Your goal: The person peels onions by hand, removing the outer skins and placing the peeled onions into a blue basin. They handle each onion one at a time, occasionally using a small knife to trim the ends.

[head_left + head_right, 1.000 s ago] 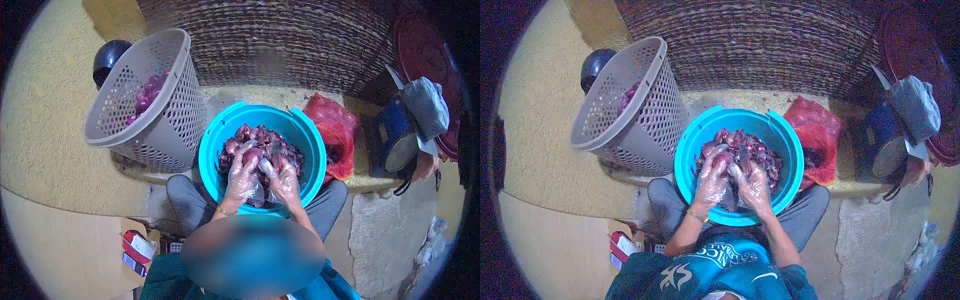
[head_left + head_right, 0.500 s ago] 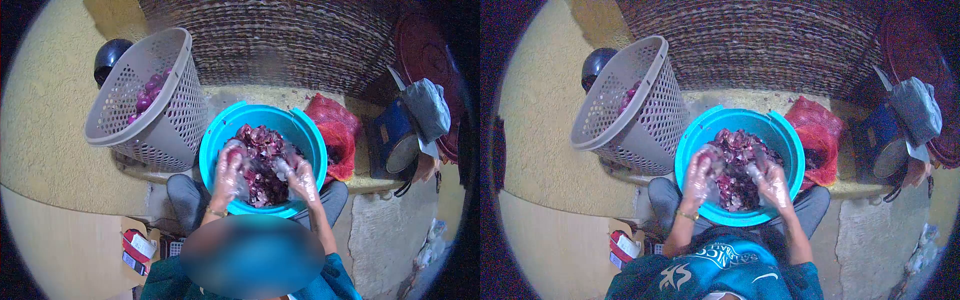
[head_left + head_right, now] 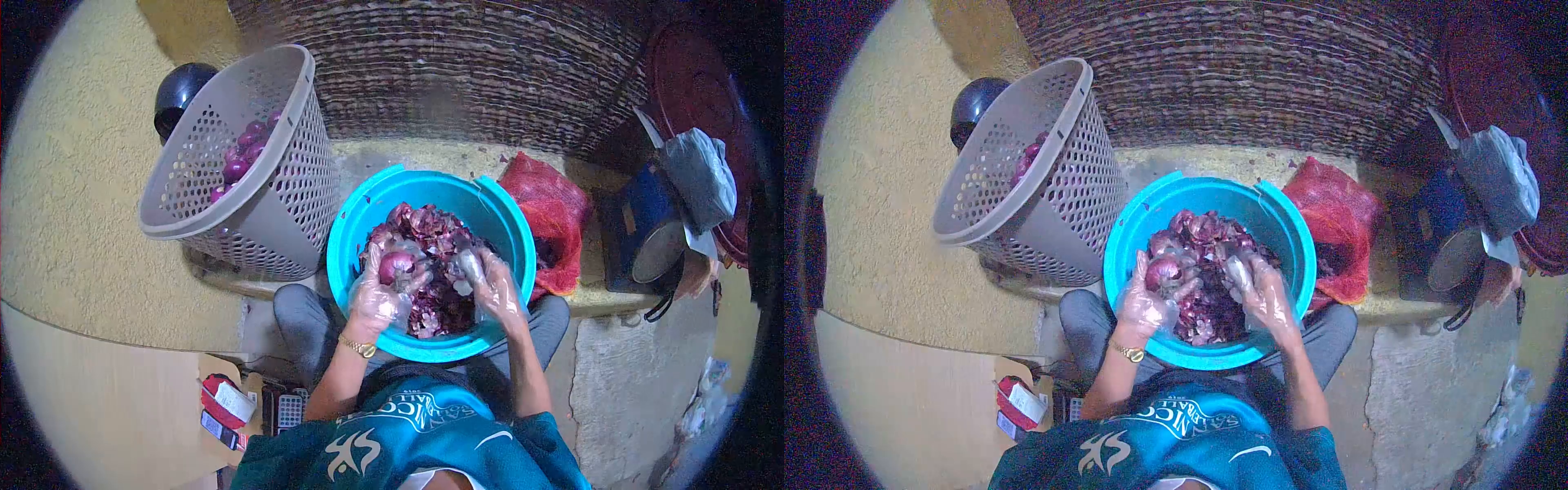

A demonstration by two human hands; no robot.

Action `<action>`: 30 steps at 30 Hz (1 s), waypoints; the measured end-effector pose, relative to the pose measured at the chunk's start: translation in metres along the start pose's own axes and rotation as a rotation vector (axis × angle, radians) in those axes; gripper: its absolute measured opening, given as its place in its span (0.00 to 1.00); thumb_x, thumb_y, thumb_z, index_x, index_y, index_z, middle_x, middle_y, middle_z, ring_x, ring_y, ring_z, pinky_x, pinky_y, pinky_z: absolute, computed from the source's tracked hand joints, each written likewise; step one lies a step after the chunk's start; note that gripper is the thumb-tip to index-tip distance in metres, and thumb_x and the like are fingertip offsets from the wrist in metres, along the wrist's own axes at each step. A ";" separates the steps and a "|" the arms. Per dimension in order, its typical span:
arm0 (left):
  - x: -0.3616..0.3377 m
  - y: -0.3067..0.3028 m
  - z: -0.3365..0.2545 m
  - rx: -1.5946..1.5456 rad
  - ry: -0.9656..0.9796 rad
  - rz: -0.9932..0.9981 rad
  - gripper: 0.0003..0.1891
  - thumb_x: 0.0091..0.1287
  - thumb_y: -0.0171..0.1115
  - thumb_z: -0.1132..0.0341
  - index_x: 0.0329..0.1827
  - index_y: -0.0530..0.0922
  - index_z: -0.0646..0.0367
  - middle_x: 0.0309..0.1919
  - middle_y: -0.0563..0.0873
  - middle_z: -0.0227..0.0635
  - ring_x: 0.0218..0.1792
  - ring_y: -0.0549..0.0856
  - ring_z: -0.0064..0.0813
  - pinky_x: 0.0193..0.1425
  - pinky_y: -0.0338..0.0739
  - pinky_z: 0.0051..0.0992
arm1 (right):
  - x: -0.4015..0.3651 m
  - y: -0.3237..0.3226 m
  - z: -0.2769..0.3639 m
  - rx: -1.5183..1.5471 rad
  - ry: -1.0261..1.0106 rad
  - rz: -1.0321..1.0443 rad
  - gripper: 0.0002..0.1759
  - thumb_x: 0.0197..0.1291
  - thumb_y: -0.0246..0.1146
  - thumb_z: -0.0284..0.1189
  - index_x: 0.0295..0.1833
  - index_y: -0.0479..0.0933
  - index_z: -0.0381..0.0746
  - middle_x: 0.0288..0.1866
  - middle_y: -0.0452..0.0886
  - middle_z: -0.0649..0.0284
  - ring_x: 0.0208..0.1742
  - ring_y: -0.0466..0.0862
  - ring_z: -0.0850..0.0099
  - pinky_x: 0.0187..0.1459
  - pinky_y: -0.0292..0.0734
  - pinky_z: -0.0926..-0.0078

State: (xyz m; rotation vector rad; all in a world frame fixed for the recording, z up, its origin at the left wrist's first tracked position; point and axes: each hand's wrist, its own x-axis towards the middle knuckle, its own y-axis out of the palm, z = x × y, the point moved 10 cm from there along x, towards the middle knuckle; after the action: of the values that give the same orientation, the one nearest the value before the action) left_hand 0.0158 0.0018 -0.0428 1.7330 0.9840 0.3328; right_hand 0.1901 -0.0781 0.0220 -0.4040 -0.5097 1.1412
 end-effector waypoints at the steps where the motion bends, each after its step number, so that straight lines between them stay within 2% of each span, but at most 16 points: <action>1: -0.001 0.000 0.002 -0.064 -0.021 -0.008 0.22 0.76 0.55 0.49 0.66 0.73 0.51 0.54 0.84 0.44 0.55 0.84 0.45 0.64 0.78 0.53 | -0.002 0.002 -0.001 0.000 0.000 0.000 0.20 0.70 0.58 0.32 0.60 0.74 0.29 0.47 0.86 0.50 0.49 0.87 0.58 0.48 0.81 0.60; 2: -0.001 0.001 0.002 -0.065 -0.021 -0.008 0.22 0.76 0.55 0.49 0.66 0.73 0.51 0.54 0.84 0.44 0.55 0.84 0.45 0.64 0.78 0.53 | -0.006 0.002 -0.014 0.129 0.107 -0.024 0.19 0.71 0.59 0.33 0.59 0.75 0.30 0.46 0.85 0.53 0.46 0.86 0.60 0.47 0.81 0.62; 4: -0.001 0.003 -0.006 -0.060 0.020 -0.011 0.28 0.74 0.58 0.50 0.68 0.70 0.61 0.61 0.81 0.48 0.65 0.77 0.50 0.75 0.66 0.57 | -0.006 -0.001 -0.016 0.258 0.213 -0.046 0.19 0.71 0.59 0.35 0.58 0.76 0.32 0.44 0.85 0.56 0.42 0.85 0.62 0.45 0.81 0.64; 6: 0.003 -0.001 -0.008 -0.092 0.006 0.034 0.28 0.74 0.58 0.51 0.69 0.69 0.62 0.62 0.80 0.49 0.67 0.76 0.50 0.76 0.65 0.56 | -0.015 0.023 -0.029 0.856 0.606 0.105 0.19 0.69 0.63 0.38 0.58 0.77 0.37 0.43 0.83 0.62 0.38 0.82 0.71 0.42 0.79 0.71; 7: 0.005 0.001 -0.008 -0.124 -0.008 0.079 0.28 0.74 0.59 0.53 0.69 0.69 0.62 0.64 0.79 0.49 0.68 0.75 0.51 0.77 0.64 0.54 | -0.010 0.036 -0.035 1.129 0.513 0.140 0.25 0.67 0.66 0.41 0.63 0.73 0.39 0.48 0.82 0.64 0.41 0.81 0.76 0.42 0.78 0.77; 10: 0.005 -0.001 -0.011 -0.138 0.016 0.072 0.27 0.75 0.57 0.54 0.70 0.68 0.62 0.64 0.79 0.49 0.67 0.75 0.52 0.77 0.66 0.52 | -0.008 0.038 -0.023 1.230 0.339 0.260 0.30 0.67 0.66 0.37 0.70 0.67 0.38 0.54 0.80 0.63 0.44 0.81 0.74 0.45 0.80 0.75; 11: 0.006 -0.001 -0.011 -0.139 0.017 0.072 0.27 0.75 0.57 0.54 0.70 0.68 0.62 0.64 0.79 0.49 0.67 0.75 0.52 0.77 0.66 0.52 | -0.011 0.044 -0.025 1.325 0.358 0.292 0.33 0.67 0.66 0.32 0.74 0.63 0.39 0.57 0.78 0.63 0.46 0.81 0.73 0.47 0.81 0.73; 14: 0.009 -0.005 -0.015 -0.185 0.057 0.047 0.27 0.76 0.56 0.54 0.69 0.68 0.63 0.64 0.79 0.50 0.67 0.75 0.53 0.75 0.67 0.53 | -0.021 0.039 0.002 1.386 0.468 0.143 0.33 0.67 0.66 0.30 0.75 0.62 0.40 0.57 0.78 0.63 0.45 0.80 0.74 0.49 0.81 0.70; 15: 0.009 -0.005 -0.017 -0.188 0.073 0.042 0.26 0.75 0.57 0.53 0.68 0.70 0.64 0.62 0.79 0.50 0.66 0.76 0.54 0.75 0.68 0.54 | -0.023 0.039 0.002 1.318 0.486 0.157 0.34 0.68 0.66 0.32 0.75 0.62 0.41 0.53 0.78 0.66 0.41 0.79 0.76 0.44 0.80 0.75; 16: 0.008 -0.006 -0.019 -0.190 0.091 0.038 0.26 0.75 0.58 0.53 0.66 0.71 0.65 0.61 0.80 0.51 0.65 0.76 0.54 0.74 0.69 0.55 | -0.024 0.041 -0.005 1.317 0.486 0.158 0.34 0.68 0.66 0.32 0.75 0.62 0.41 0.53 0.78 0.66 0.41 0.79 0.76 0.44 0.80 0.75; 18: 0.008 -0.007 -0.017 -0.213 0.057 0.023 0.26 0.75 0.58 0.53 0.65 0.72 0.66 0.60 0.80 0.52 0.65 0.77 0.55 0.74 0.69 0.56 | -0.024 0.049 -0.011 1.296 0.447 0.246 0.29 0.69 0.65 0.37 0.71 0.67 0.41 0.50 0.78 0.68 0.38 0.76 0.80 0.35 0.77 0.81; 19: 0.008 -0.008 -0.014 -0.235 0.021 0.006 0.26 0.74 0.59 0.53 0.64 0.72 0.67 0.60 0.80 0.53 0.64 0.77 0.55 0.73 0.69 0.57 | -0.028 0.047 -0.015 1.262 0.510 0.184 0.21 0.70 0.64 0.40 0.62 0.74 0.42 0.42 0.78 0.69 0.31 0.73 0.83 0.28 0.70 0.85; 20: 0.008 -0.007 -0.014 -0.236 0.021 0.007 0.26 0.74 0.59 0.53 0.64 0.72 0.67 0.60 0.80 0.53 0.64 0.77 0.55 0.73 0.69 0.57 | -0.029 0.048 -0.017 1.262 0.511 0.184 0.21 0.70 0.64 0.40 0.62 0.74 0.42 0.42 0.78 0.69 0.31 0.73 0.83 0.28 0.70 0.85; 23: 0.006 -0.004 -0.010 -0.220 -0.012 -0.001 0.23 0.75 0.58 0.52 0.62 0.76 0.62 0.58 0.83 0.46 0.62 0.80 0.50 0.72 0.71 0.56 | -0.032 0.043 -0.020 0.999 0.535 0.111 0.12 0.73 0.60 0.42 0.47 0.77 0.44 0.28 0.73 0.74 0.24 0.69 0.86 0.22 0.63 0.86; 29: 0.002 0.012 -0.009 -0.106 0.005 0.058 0.20 0.73 0.59 0.57 0.63 0.76 0.58 0.58 0.82 0.44 0.63 0.80 0.48 0.73 0.70 0.55 | -0.034 0.028 -0.019 0.798 0.472 -0.016 0.11 0.75 0.58 0.38 0.41 0.77 0.44 0.27 0.71 0.76 0.26 0.69 0.85 0.24 0.61 0.86; 30: 0.002 0.013 -0.010 -0.099 0.021 0.063 0.22 0.74 0.58 0.56 0.65 0.74 0.61 0.59 0.81 0.48 0.63 0.79 0.52 0.74 0.67 0.57 | -0.034 0.028 -0.018 0.799 0.473 -0.016 0.11 0.75 0.58 0.38 0.41 0.77 0.44 0.27 0.71 0.76 0.26 0.69 0.85 0.24 0.61 0.86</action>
State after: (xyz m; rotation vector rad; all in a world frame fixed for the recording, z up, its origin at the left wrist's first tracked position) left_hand 0.0167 0.0087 -0.0275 1.6754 0.9144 0.4343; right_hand 0.1685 -0.1005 -0.0142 0.0380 0.3627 1.0933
